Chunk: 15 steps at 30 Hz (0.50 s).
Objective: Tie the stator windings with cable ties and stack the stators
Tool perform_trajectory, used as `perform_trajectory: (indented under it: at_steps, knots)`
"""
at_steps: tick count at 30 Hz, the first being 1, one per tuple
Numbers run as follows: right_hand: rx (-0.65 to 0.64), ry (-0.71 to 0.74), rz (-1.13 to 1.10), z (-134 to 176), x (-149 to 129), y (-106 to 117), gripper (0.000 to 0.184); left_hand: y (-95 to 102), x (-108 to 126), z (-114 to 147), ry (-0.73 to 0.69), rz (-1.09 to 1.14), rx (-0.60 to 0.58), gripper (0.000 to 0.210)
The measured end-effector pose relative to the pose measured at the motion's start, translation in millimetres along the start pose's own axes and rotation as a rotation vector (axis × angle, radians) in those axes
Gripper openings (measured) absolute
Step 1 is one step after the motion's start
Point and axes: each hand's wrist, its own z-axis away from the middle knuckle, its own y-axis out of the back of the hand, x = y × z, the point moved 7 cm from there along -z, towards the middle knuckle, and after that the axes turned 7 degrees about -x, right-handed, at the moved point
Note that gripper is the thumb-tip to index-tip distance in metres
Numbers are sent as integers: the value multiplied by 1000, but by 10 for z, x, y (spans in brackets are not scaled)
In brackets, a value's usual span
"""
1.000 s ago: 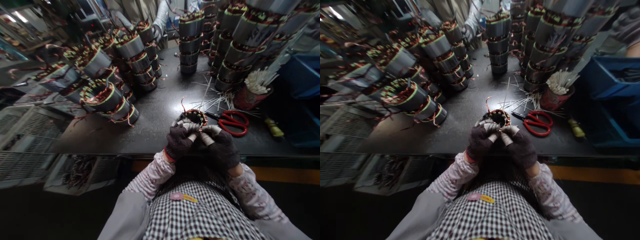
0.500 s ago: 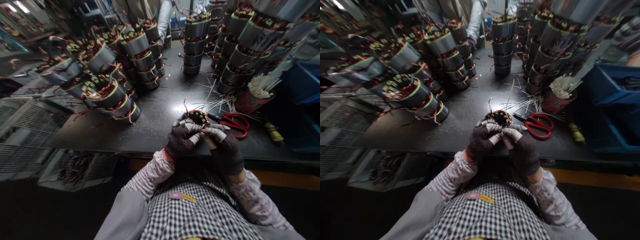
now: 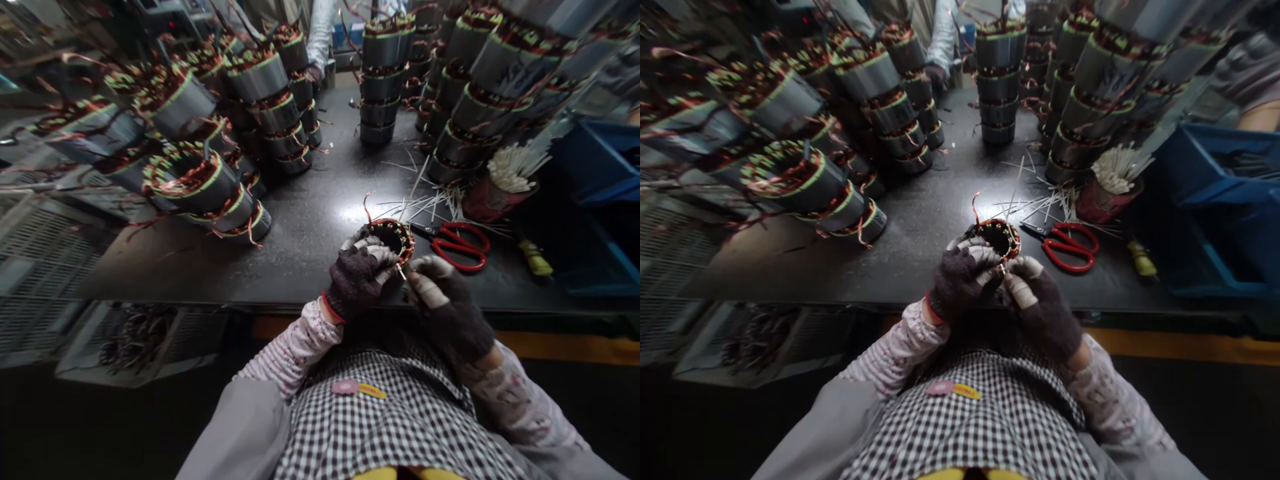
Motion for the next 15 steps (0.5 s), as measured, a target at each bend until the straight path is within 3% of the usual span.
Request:
perform_trajectory:
  at_steps: [3,5,7,10,11,13,15]
  knots:
    - [152,88,-137,-256,-105,-101,25,-14,60,7,-44,4,-22,9]
    - [293,212,-119,-448,-151,-125,25,-6,94,8,-48,-9,-31,14]
    - [309,296,-20,-554,-148,-101,25,24,112,7,-23,-29,-28,25]
    - [276,351,257,-456,-152,256,32,97,115,-1,36,-6,13,20]
    - [292,303,390,-398,-144,465,35,114,111,-8,57,8,22,14]
    - [217,56,775,-367,-63,848,36,119,95,-26,94,24,20,6]
    - [-75,-217,1169,-419,113,1053,43,84,73,-35,115,20,-11,7]
